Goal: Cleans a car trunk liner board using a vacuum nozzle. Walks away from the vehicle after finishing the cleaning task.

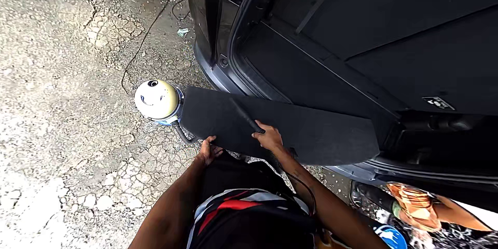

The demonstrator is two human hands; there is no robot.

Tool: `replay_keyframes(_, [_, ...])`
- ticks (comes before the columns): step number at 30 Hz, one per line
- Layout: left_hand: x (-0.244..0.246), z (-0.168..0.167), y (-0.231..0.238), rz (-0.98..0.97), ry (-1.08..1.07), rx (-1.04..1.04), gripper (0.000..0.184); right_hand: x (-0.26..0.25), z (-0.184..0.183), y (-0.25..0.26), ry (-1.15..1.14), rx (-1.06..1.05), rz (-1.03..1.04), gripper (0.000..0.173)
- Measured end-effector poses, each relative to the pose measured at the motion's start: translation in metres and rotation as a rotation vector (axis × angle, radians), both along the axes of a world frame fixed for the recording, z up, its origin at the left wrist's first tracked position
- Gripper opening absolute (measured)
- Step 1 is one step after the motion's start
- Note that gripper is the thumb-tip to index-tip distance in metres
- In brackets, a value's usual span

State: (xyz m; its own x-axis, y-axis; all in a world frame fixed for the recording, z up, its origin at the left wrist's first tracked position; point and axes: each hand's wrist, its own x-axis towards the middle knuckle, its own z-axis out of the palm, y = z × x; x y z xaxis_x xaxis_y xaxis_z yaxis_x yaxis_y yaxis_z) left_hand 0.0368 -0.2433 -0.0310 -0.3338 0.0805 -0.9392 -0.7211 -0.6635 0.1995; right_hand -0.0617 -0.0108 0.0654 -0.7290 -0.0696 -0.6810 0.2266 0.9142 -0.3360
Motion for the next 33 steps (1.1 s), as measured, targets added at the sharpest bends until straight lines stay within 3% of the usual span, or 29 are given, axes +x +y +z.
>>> replay_keyframes(2, [0.004, -0.008, -0.008, -0.041, 0.009, 0.058, 0.048, 0.017, 0.007, -0.024, 0.012, 0.001, -0.006, 0.064])
replay_keyframes(5, [0.002, -0.012, -0.016, -0.112, 0.021, 0.114, 0.042, 0.027, 0.025, -0.052, -0.022, 0.024, 0.258, 0.061])
replay_keyframes(9, [0.006, -0.015, -0.027, -0.185, 0.028, 0.161, 0.045, 0.006, 0.012, -0.043, -0.001, 0.109, -0.072, 0.063])
replay_keyframes(14, [0.002, -0.021, -0.033, -0.203, 0.009, 0.171, 0.040, 0.031, 0.024, -0.072, -0.090, 0.024, 0.357, 0.061])
replay_keyframes(19, [-0.005, -0.004, -0.042, -0.286, 0.013, 0.126, 0.044, 0.019, 0.020, -0.044, -0.102, 0.150, 0.172, 0.064])
replay_keyframes(22, [-0.010, -0.018, -0.043, -0.279, 0.006, 0.148, 0.047, 0.033, 0.014, -0.051, -0.051, 0.109, 0.221, 0.066])
replay_keyframes(26, [-0.020, -0.022, -0.040, -0.278, -0.015, 0.139, 0.044, 0.002, 0.011, -0.070, 0.004, 0.030, 0.382, 0.061])
replay_keyframes(30, [-0.025, -0.003, -0.040, -0.307, 0.064, 0.081, 0.044, -0.034, -0.003, -0.112, 0.053, 0.011, 0.285, 0.062])
replay_keyframes(33, [-0.020, -0.012, -0.037, -0.226, 0.080, 0.099, 0.045, -0.021, 0.000, -0.133, 0.033, 0.017, 0.259, 0.066])
